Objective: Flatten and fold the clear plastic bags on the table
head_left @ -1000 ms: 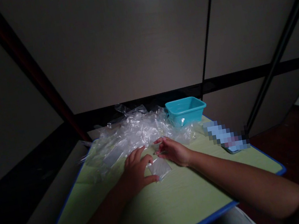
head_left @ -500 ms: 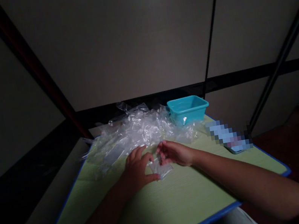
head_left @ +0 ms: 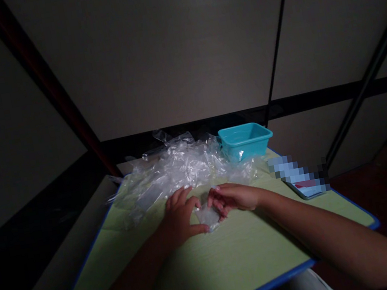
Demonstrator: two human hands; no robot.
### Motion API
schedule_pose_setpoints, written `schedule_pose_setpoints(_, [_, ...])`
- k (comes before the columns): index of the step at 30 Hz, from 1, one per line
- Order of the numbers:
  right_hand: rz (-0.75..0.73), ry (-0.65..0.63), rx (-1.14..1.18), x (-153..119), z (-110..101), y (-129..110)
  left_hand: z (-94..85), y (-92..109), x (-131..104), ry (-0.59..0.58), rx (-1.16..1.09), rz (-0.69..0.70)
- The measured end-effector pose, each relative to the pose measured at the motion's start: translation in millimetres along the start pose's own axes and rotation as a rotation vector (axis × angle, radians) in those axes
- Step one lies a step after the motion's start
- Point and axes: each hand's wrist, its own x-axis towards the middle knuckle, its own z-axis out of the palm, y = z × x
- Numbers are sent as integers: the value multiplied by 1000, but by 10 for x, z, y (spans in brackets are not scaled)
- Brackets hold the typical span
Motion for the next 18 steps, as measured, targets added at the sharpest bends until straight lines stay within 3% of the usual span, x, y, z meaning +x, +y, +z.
schedule_pose_setpoints(7, [-131, 108, 119, 88, 43, 101, 0, -1, 2, 3, -7, 15])
schedule_pose_setpoints(18, [58, -40, 91, 6, 26, 54, 64, -39, -13, 75, -19, 31])
